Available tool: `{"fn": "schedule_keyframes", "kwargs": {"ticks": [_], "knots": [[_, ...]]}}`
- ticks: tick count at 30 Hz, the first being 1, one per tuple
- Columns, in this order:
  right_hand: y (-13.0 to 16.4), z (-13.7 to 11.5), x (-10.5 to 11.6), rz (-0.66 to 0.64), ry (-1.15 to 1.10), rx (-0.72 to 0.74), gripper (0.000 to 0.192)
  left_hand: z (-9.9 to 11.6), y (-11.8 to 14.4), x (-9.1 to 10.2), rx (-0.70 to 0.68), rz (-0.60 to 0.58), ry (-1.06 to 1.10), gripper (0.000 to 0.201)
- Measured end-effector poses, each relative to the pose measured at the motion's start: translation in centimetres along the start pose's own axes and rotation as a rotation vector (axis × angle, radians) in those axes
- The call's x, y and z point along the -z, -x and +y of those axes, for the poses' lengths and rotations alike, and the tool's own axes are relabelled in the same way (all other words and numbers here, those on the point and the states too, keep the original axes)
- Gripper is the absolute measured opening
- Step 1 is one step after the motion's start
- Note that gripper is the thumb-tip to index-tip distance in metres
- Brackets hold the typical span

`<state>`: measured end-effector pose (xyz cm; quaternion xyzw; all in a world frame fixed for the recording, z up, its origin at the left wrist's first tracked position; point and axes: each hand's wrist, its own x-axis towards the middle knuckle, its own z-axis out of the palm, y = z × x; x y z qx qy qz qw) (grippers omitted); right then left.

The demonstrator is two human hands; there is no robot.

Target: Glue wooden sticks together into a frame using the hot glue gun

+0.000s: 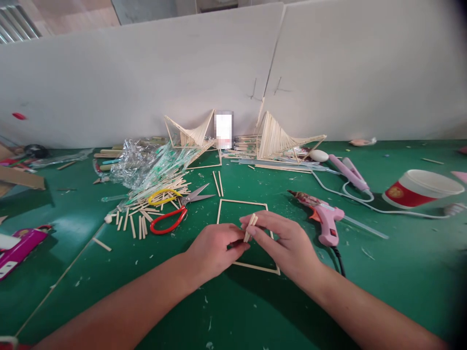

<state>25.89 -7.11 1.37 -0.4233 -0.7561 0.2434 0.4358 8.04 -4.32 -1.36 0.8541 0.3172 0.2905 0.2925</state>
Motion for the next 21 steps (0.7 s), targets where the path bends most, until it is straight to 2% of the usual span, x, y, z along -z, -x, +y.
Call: {"fn": "schedule_keyframes", "kwargs": {"ticks": [7,16,21], "knots": [[-0.21,0.26,-0.25,-0.088,-0.032,0.045,0.024,-0.58,-0.06,0.12,-0.051,-0.03,-0.034,0.016],[-0.12,0.27,-0.08,-0.098,-0.039,0.039,0.026,-0.73,0.0,0.12,-0.048,-0.059,-0.019,0.016],[-0.02,0.45,-0.24,-0.1,-0.04,0.04,0.02,-0.78,-0.1,0.11,-0.016,-0.07,0.029,0.016]]}}
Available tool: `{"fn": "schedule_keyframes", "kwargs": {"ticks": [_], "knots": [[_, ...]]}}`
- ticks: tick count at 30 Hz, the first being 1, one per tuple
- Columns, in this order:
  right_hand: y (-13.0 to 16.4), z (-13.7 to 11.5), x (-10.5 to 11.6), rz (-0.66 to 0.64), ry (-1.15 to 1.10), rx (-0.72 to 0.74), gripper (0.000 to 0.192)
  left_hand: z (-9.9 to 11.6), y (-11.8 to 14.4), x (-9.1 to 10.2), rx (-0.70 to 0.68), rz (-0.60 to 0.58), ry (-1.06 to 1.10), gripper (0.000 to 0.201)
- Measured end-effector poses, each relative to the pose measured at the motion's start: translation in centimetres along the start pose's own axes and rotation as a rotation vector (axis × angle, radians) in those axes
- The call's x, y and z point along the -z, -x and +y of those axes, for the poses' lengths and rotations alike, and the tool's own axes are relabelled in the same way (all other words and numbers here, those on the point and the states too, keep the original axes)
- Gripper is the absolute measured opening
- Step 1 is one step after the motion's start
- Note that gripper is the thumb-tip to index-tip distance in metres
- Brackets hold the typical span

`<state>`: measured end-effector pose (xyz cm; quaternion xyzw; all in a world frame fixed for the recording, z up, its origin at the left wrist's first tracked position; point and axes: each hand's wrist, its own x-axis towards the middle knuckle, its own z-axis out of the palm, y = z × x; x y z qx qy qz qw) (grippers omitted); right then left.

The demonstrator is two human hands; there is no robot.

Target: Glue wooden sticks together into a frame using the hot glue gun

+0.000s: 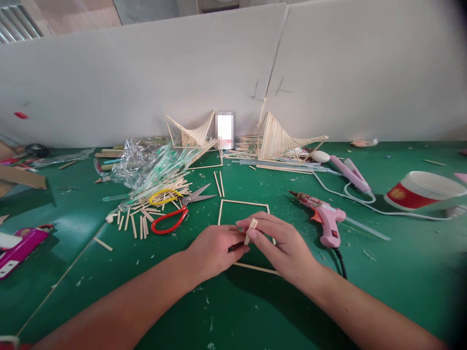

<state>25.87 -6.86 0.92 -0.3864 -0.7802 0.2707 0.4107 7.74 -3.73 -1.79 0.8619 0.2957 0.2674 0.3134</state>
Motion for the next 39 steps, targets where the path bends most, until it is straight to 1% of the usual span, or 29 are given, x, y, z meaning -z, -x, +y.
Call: {"fn": "schedule_keyframes", "kwargs": {"ticks": [2,3,5,7,8,10,11,13,17,21,22,24,26,27,28,29,30,31,32,33,35,37,39], "knots": [[-0.1,0.1,-0.1,-0.015,0.005,-0.021,0.019,0.3,0.0,0.2,0.029,-0.004,0.032,0.016],[-0.1,0.2,-0.1,-0.013,0.004,-0.04,0.02,0.6,0.0,0.4,0.074,-0.007,0.1,0.016],[-0.2,0.3,-0.1,0.017,-0.015,-0.088,0.022,1.1,-0.1,0.8,0.221,0.013,0.361,0.015],[-0.3,0.4,-0.1,0.065,-0.023,-0.146,0.024,1.5,-0.2,1.3,0.376,0.095,0.684,0.016],[-0.3,0.5,0.0,0.079,-0.015,-0.169,0.025,1.7,-0.3,1.5,0.428,0.152,0.806,0.017],[-0.3,0.4,0.1,0.079,0.016,-0.194,0.024,1.6,-0.4,1.8,0.47,0.242,0.921,0.019],[-0.3,0.4,0.1,0.07,0.031,-0.197,0.023,1.5,-0.5,1.9,0.482,0.262,0.951,0.019],[-0.3,0.2,0.1,0.046,0.043,-0.183,0.02,1.3,-0.4,1.9,0.504,0.275,0.993,0.02],[-0.2,-0.2,0.0,0.009,0.034,-0.108,0.013,0.8,-0.3,1.9,0.537,0.289,1.036,0.02],[0.0,-0.1,-0.1,-0.005,0.043,-0.063,0.01,0.8,-0.4,2.1,0.526,0.282,1.003,0.02],[0.0,-0.1,-0.1,0.002,0.054,-0.06,0.01,0.9,-0.4,2.1,0.519,0.278,0.968,0.019],[0.2,0.0,-0.2,0.06,0.084,-0.06,0.013,1.3,-0.3,1.9,0.457,0.256,0.793,0.015],[0.3,0.0,-0.2,0.126,0.096,-0.054,0.027,1.9,0.0,1.4,0.295,0.208,0.485,0.011],[0.3,-0.1,-0.3,0.131,0.08,-0.041,0.034,2.1,0.1,1.1,0.194,0.183,0.331,0.012],[0.3,-0.2,-0.3,0.111,0.05,-0.025,0.037,2.4,0.2,0.8,0.107,0.163,0.217,0.015],[0.3,-0.3,-0.4,0.074,0.01,-0.009,0.036,2.6,0.3,0.5,0.04,0.152,0.142,0.017],[0.3,-0.5,-0.4,0.032,-0.034,0.007,0.034,2.8,0.4,0.2,0.007,0.14,0.113,0.018],[0.2,-0.7,-0.5,0.0,-0.078,0.014,0.031,3.0,0.5,0.1,0.008,0.124,0.129,0.018],[0.1,-0.8,-0.5,-0.02,-0.119,0.005,0.03,3.1,0.5,0.0,0.037,0.103,0.182,0.018],[0.1,-0.9,-0.5,-0.027,-0.161,-0.024,0.029,3.2,0.5,0.0,0.089,0.075,0.274,0.016],[-0.2,-1.0,-0.4,-0.015,-0.238,-0.121,0.029,3.3,0.5,0.2,0.241,0.028,0.53,0.014],[-0.4,-0.9,-0.3,0.015,-0.284,-0.208,0.03,3.2,0.4,0.7,0.375,0.046,0.775,0.015],[-0.5,-0.6,-0.2,0.049,-0.277,-0.233,0.029,3.0,0.2,1.1,0.442,0.112,0.926,0.017]]}}
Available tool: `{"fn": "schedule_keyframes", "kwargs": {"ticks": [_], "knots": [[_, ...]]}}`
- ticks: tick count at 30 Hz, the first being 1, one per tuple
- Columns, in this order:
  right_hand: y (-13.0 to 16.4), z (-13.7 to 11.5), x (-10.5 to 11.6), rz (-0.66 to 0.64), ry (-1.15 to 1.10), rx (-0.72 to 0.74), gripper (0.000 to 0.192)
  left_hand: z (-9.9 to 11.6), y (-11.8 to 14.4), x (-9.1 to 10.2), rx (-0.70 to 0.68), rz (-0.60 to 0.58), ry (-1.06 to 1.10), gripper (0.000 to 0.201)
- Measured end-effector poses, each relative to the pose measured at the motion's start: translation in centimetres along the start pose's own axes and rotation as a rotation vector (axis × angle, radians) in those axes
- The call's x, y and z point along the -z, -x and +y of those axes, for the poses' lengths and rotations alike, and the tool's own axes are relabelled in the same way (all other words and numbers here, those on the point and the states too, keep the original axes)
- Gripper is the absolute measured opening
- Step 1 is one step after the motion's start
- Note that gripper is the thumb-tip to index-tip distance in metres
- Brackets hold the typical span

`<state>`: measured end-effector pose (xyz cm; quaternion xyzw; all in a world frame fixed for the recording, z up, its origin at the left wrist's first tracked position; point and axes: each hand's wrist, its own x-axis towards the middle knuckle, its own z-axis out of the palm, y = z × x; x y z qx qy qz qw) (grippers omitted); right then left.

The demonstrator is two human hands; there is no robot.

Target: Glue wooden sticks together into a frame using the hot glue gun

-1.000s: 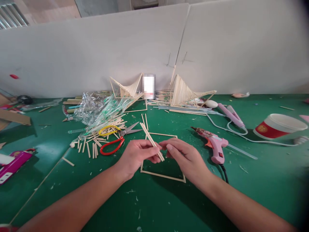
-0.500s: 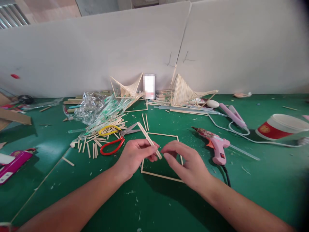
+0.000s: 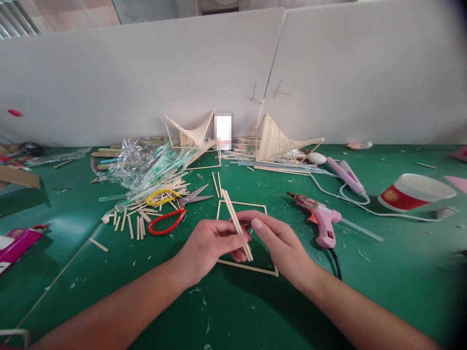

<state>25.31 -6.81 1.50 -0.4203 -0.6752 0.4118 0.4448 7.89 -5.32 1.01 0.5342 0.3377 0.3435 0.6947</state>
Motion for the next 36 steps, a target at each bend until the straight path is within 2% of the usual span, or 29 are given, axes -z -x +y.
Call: {"fn": "schedule_keyframes", "kwargs": {"ticks": [4,8,14,17,20,23,25,28,31,33,36], "knots": [[0.0,0.4,0.1,0.025,0.075,0.038,0.026,0.2,-0.4,0.6,0.006,0.056,0.125,0.021],[0.1,0.6,0.1,0.025,0.122,0.097,0.024,-0.1,-0.4,0.8,0.004,0.048,0.174,0.02],[0.1,0.5,0.1,0.021,0.128,0.101,0.024,-0.1,-0.5,0.7,-0.004,0.031,0.182,0.019],[0.0,0.5,0.1,0.034,0.133,0.101,0.022,-0.1,-0.3,0.6,-0.037,0.044,0.06,0.018],[0.0,0.5,0.1,0.054,0.136,0.113,0.015,-0.2,-0.1,0.3,-0.089,0.025,-0.197,0.017],[0.0,0.5,0.0,0.074,0.128,0.126,0.009,-0.6,0.2,0.0,-0.304,0.029,-0.585,0.014],[0.2,0.4,0.1,0.1,0.11,0.137,0.008,-0.7,0.3,0.0,-0.467,0.074,-0.757,0.014],[0.3,0.3,0.2,0.165,0.027,0.114,0.008,-0.7,0.5,0.2,-0.521,0.136,-0.774,0.018],[0.3,0.4,0.5,0.211,-0.164,-0.067,0.013,-0.8,0.4,0.8,-0.502,0.175,-0.706,0.024],[0.1,0.5,0.5,0.201,-0.247,-0.167,0.016,-0.9,0.3,1.2,-0.556,0.198,-0.769,0.032],[0.0,0.6,0.3,0.143,-0.28,-0.231,0.019,-1.0,0.2,1.3,-0.633,0.17,-0.936,0.052]]}}
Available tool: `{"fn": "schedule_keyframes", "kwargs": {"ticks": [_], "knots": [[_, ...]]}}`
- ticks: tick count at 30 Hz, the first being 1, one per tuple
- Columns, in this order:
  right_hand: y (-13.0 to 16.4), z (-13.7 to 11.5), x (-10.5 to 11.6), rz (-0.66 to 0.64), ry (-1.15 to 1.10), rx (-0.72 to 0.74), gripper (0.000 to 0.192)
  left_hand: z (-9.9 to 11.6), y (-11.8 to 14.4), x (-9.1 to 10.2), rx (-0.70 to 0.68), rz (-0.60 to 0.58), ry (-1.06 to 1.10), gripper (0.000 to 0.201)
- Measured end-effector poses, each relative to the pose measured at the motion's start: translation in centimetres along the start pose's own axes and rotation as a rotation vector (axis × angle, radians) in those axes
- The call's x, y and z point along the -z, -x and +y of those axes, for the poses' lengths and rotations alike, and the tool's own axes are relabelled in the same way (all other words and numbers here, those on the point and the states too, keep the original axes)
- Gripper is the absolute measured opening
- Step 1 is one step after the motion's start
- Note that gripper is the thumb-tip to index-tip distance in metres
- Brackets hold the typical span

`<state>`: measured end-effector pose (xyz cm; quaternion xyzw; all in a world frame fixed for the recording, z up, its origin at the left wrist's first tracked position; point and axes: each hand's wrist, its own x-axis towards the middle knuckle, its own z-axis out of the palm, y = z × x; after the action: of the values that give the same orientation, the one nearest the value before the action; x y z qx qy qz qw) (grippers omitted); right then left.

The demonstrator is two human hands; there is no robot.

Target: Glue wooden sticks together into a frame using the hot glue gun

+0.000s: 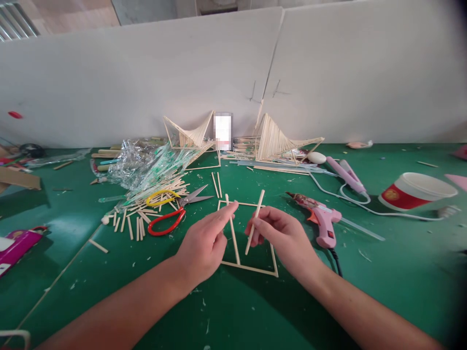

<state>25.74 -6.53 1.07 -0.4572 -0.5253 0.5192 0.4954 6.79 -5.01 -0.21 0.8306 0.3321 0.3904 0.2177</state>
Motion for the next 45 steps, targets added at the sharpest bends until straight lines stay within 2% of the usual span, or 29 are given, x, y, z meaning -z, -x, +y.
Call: {"fn": "schedule_keyframes", "kwargs": {"ticks": [4,8,12,16,19,20,22,25,27,29,34,38,45], "knots": [[0.0,0.1,-0.5,-0.068,-0.034,-0.051,0.02,0.7,-0.2,-0.1,-0.105,-0.094,-0.082,0.067],[0.1,0.1,-0.7,-0.13,-0.048,-0.06,0.02,1.1,-0.4,0.0,-0.212,-0.114,-0.137,0.068],[0.1,0.1,-0.7,-0.171,-0.038,-0.052,0.021,0.9,-0.4,0.0,-0.192,-0.087,-0.128,0.063],[0.1,0.1,-0.8,-0.208,0.01,-0.051,0.017,1.0,-0.1,-0.3,-0.167,-0.109,-0.036,0.067],[0.2,0.0,-0.7,-0.235,0.212,0.101,0.016,1.3,0.2,-0.7,-0.15,-0.139,0.049,0.07],[0.2,0.0,-0.6,-0.225,0.306,0.173,0.017,1.4,0.2,-0.8,-0.127,-0.112,0.096,0.069],[0.1,0.1,-0.4,-0.187,0.458,0.292,0.018,1.5,0.3,-1.0,-0.054,0.019,0.198,0.07],[-0.1,0.5,0.0,-0.181,0.578,0.408,0.017,1.3,0.1,-0.9,0.025,0.216,0.256,0.054],[-0.1,0.8,0.0,-0.207,0.619,0.459,0.019,1.1,-0.2,-0.7,0.014,0.237,0.243,0.029],[-0.2,1.0,-0.2,-0.228,0.644,0.48,0.02,0.9,-0.4,-0.5,-0.017,0.215,0.238,0.014],[-0.3,1.4,-0.4,-0.251,0.682,0.46,0.017,0.2,-0.8,0.0,-0.098,0.145,0.149,0.01],[-0.5,1.8,-0.2,-0.282,0.715,0.429,0.016,-0.2,-0.7,0.1,-0.051,0.097,0.101,0.007],[-0.9,2.1,0.1,-0.315,0.745,0.4,0.018,-0.2,-0.6,0.2,0.06,0.168,0.095,0.004]]}}
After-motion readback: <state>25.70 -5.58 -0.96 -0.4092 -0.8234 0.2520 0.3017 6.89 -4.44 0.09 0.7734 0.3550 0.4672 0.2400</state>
